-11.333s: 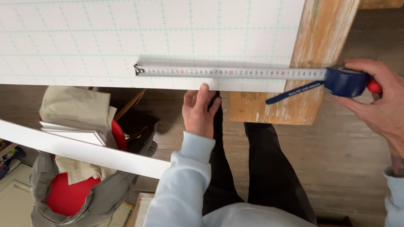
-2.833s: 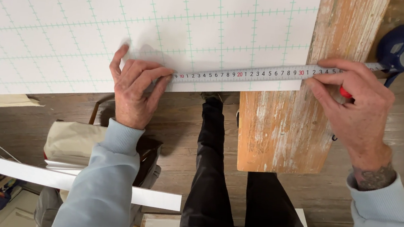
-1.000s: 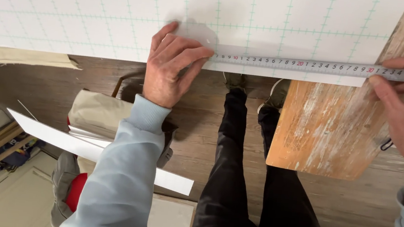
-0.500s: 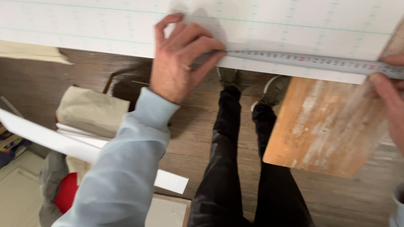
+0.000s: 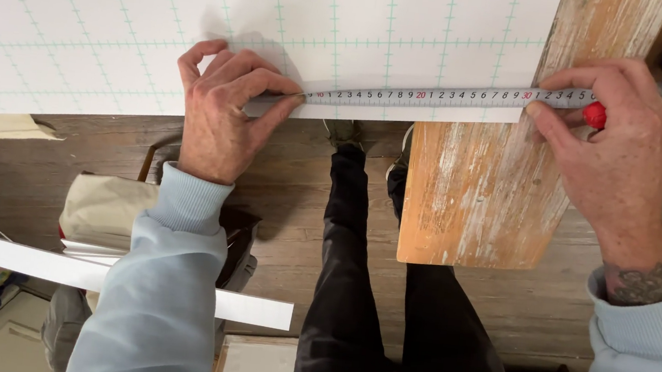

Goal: Measuring and marking a large white matboard using a tape measure and a pencil on a workbench.

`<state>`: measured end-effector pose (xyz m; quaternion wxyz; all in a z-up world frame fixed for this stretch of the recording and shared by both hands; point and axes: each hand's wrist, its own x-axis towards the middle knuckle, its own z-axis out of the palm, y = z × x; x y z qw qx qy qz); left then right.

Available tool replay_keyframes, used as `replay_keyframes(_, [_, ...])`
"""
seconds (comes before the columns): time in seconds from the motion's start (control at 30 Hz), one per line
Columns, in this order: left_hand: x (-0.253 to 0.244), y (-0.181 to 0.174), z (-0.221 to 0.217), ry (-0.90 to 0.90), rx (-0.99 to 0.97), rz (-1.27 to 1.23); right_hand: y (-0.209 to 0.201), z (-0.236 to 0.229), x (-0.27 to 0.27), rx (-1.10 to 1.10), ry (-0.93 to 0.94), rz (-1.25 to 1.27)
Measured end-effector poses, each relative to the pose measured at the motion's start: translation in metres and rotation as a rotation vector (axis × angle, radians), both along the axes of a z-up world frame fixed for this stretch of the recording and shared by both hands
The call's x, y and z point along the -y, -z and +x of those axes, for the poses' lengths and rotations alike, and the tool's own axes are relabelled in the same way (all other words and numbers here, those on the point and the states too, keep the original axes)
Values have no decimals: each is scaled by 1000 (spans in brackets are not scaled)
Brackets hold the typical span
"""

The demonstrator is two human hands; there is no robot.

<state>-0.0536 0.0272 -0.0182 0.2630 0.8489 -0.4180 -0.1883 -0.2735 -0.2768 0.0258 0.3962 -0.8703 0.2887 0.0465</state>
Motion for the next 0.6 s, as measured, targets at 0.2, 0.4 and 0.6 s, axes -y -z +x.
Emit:
replay_keyframes(0.2, [1, -4, 0, 12, -13, 23, 12, -15, 5, -1, 7, 4])
replay_keyframes(0.4, [3, -5, 0, 20, -1, 46, 17, -18, 8, 22, 23, 64])
replay_keyframes(0.6, [5, -9, 1, 42, -6, 63, 23, -27, 11, 44, 15, 110])
